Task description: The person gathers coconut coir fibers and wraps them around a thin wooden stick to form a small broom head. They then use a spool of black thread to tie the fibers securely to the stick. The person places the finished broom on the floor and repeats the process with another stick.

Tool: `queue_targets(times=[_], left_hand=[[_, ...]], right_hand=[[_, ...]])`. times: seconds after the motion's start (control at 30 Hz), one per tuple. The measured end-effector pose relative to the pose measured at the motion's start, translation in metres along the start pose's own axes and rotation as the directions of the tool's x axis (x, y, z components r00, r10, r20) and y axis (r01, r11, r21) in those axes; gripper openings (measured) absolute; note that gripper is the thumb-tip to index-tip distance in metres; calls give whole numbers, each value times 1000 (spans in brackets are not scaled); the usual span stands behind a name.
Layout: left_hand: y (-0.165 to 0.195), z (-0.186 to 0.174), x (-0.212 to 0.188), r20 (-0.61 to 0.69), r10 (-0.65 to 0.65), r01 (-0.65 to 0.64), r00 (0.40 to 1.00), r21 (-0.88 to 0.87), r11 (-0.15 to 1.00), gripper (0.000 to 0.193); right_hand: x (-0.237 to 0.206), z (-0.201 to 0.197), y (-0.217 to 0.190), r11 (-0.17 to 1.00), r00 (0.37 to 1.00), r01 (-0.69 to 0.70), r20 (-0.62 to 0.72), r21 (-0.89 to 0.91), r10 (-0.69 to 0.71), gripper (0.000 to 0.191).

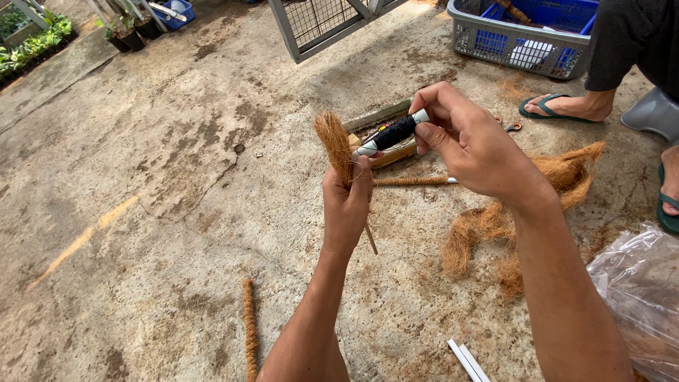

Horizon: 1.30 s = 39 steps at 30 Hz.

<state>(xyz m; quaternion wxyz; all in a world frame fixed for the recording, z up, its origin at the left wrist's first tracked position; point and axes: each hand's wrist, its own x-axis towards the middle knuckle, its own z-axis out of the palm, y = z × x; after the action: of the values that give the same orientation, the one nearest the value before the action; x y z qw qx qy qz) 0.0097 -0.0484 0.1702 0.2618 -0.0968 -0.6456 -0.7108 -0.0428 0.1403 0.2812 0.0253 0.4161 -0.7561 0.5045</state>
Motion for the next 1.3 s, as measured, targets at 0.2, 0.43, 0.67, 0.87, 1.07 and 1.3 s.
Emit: queue_targets(times=[0.2,0.43,0.67,0.87,1.07,1.3], left_hand=[[10,4,2,-53,-27,31,998,73,997,34],[11,7,2,-77,-27,33,997,76,997,37],[5,3,3,-81,-25,30,996,64,997,36],[2,1,2,-82,-7,12,997,56,998,35],[3,1,4,-121,-15,26,993,84,996,38],[4,0,3,-121,-37,46,992,66,997,34]], right_hand=[[0,3,-6,961,996,-93,-36,-259,86,16],[2,8,-1,937,989,86,-85,-340,-121,22],[0,3,0,946,985,6,-160,-323,-60,22],[1,6,1,950,989,15,-134,-311,-60,20],[4,13,4,960,963,-13,-262,-279,-63,15],[1,21,5,992,969,-123,-215,-1,120,14]])
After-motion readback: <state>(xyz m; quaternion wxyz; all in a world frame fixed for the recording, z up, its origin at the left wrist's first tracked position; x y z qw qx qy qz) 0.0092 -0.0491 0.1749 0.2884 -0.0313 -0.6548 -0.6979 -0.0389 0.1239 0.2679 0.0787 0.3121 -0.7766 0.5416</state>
